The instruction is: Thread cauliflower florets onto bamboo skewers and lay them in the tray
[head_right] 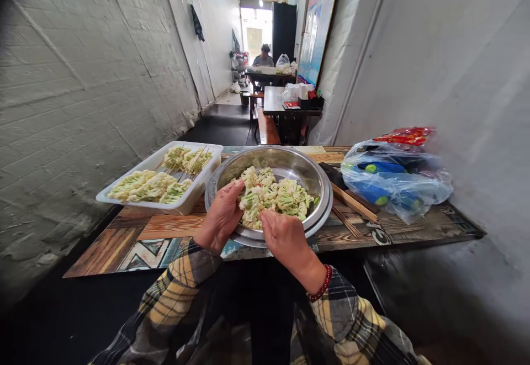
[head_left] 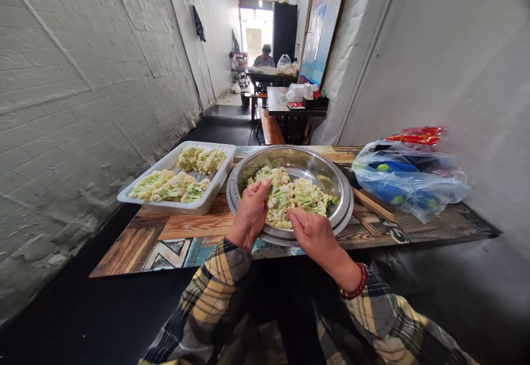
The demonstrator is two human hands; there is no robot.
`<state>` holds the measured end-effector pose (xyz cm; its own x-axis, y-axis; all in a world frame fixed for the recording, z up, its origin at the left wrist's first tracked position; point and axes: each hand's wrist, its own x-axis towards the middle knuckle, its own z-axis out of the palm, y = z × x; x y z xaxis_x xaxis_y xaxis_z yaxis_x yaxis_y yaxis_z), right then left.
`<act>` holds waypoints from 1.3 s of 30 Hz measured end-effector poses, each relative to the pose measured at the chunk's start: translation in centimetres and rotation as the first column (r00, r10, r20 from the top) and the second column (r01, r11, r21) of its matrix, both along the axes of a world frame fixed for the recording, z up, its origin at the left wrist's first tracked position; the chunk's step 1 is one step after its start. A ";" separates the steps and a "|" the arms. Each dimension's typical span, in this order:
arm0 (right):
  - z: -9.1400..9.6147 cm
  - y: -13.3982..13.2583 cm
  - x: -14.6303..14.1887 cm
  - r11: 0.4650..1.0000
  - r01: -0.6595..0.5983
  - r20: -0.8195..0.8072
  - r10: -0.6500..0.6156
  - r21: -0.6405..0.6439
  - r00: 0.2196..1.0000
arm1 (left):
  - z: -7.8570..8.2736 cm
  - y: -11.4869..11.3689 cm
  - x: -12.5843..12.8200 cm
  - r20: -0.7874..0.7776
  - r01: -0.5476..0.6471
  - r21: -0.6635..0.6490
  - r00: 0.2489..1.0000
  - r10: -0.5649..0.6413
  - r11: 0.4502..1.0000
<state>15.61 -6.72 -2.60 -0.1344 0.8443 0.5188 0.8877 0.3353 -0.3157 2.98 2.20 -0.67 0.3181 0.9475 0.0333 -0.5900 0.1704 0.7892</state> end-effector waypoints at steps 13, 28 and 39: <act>0.0 0.4 0.2 0.998 0.042 -0.217 -0.031 0.045 0.976 | 0.5 -0.7 -0.4 0.075 0.026 0.045 0.997 -0.030 0.999; -1.0 0.6 0.5 0.981 0.100 -0.300 -0.046 0.166 0.953 | 1.9 -5.0 5.6 0.153 -0.238 -0.065 0.957 0.245 0.969; -0.6 -0.1 1.2 0.990 -0.001 -0.376 0.056 0.144 0.925 | 1.5 -6.0 6.8 0.212 -0.295 -0.125 0.925 0.316 0.947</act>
<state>16.78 -6.80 -3.20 0.0719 0.7589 0.6472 0.7006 0.4234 -0.5743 9.83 -3.81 0.86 0.0063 0.9998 -0.0191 -0.7857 0.0167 0.6184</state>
